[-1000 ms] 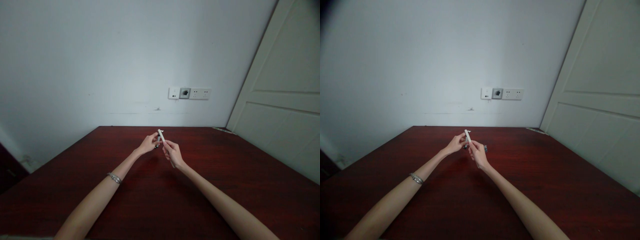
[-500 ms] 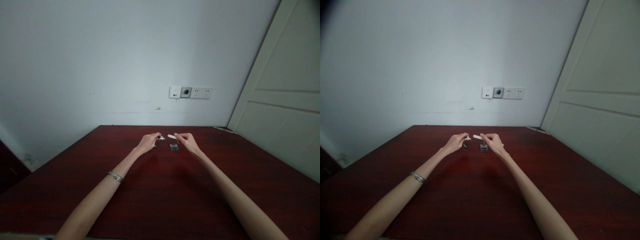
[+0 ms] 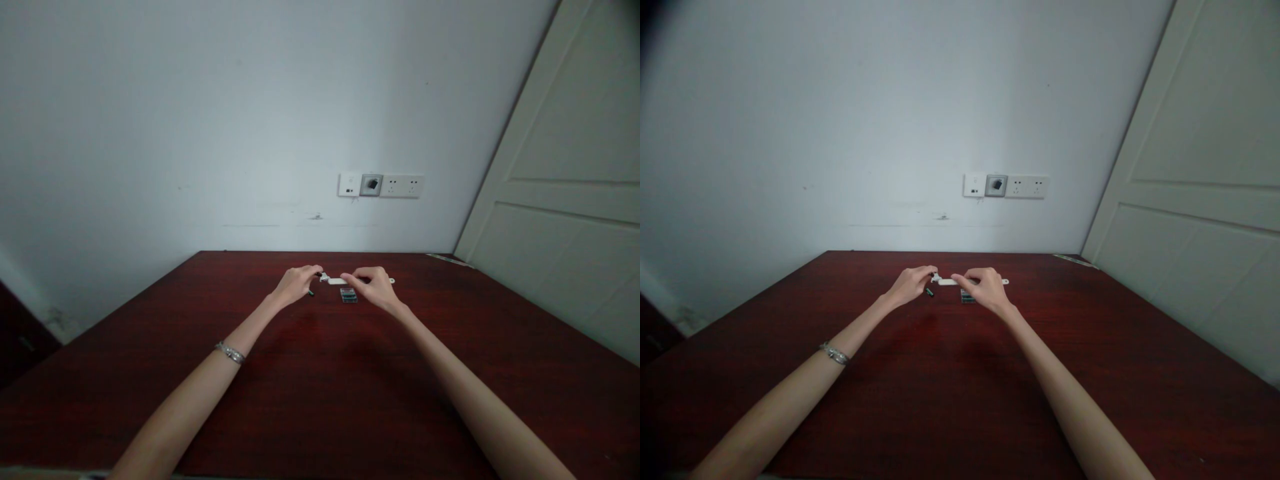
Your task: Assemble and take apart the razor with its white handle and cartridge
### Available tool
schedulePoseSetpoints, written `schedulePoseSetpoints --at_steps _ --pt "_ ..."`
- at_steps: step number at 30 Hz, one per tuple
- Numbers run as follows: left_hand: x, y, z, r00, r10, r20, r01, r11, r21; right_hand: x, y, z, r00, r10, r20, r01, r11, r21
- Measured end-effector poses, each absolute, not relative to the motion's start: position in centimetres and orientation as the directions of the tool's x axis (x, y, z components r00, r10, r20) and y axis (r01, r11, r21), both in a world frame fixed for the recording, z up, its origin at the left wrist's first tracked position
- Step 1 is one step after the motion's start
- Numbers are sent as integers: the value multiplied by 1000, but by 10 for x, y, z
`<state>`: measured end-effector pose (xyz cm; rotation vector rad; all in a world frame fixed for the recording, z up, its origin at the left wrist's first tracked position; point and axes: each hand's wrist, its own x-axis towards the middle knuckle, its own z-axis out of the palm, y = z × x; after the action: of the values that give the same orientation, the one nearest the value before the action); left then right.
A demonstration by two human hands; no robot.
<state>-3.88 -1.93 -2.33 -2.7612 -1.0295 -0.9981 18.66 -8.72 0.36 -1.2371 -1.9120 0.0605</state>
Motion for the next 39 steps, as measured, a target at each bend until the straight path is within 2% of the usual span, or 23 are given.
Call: schedulePoseSetpoints --at_steps 6,13,19,23,26,28,31,33,36,39 --pt "-38 -19 -25 599 565 567 599 -787 150 175 -95 5 -159 738 656 763 514 -393" --pt "-41 -19 -19 530 589 610 590 -773 234 192 -88 5 -91 720 688 781 480 -399" --pt "-38 -20 -22 576 584 572 596 -779 195 176 -94 5 -131 714 688 755 521 -398" --pt "-38 -22 -18 569 584 578 584 -782 216 180 -92 5 -127 708 694 776 507 -375" --pt "-40 -22 -15 504 613 608 570 -765 299 196 -84 4 -64 710 702 819 439 -369" --pt "-40 -21 -17 459 659 597 530 -742 411 204 -79 3 -29 725 688 833 397 -385" --pt "-34 -20 -25 482 718 503 388 -689 612 204 -79 3 -2 744 668 819 385 -426" --pt "-28 -22 -30 543 722 430 309 -647 697 196 -82 4 -7 741 672 805 402 -435" --pt "-20 -28 -33 623 698 354 266 -614 743 183 -89 6 -47 725 687 805 435 -403" --pt "-16 -33 -31 641 688 340 243 -603 760 178 -91 6 -81 703 706 817 453 -357"
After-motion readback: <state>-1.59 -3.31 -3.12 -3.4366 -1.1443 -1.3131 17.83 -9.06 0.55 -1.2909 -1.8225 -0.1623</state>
